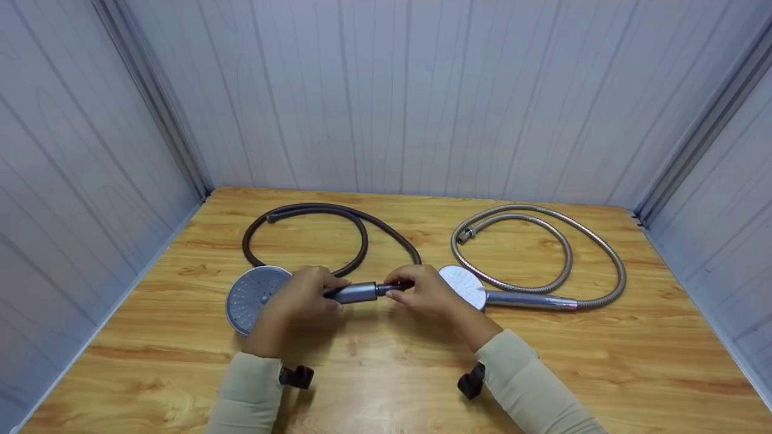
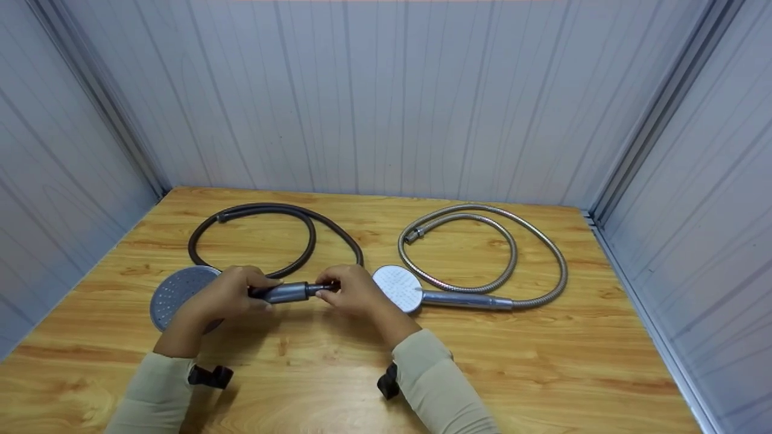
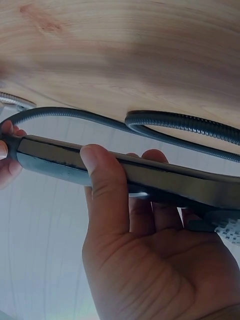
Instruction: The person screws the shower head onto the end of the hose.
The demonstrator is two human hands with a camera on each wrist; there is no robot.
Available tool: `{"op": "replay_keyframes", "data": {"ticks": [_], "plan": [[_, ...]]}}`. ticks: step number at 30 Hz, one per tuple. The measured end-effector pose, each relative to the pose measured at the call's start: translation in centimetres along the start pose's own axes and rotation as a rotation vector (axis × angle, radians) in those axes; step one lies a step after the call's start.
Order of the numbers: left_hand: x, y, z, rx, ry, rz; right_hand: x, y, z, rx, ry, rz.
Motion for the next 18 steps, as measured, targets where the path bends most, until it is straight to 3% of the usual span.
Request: {"op": "replay_keyframes", "data": {"ticks": [6,18], "plan": [[0.18,-0.06,0.07,-0.003,0.025,-0.002,-0.18,0.00,0.03,0.018,-0.027,0.000],[0.24,-0.13,0.03,0.000,0.047,-0.024,0.02,0.28,-0.10,-0.008,0.056,-0.031]]}}
Point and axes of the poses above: each hand's wrist, its own z-axis towards the middle knuckle, its own y-axis out of the back of the hand, x = y × z, the point moved 9 cm from there along z, towards the middle knuckle, and after that the axes turned 11 degrees about -x, right-handed, at the moved point
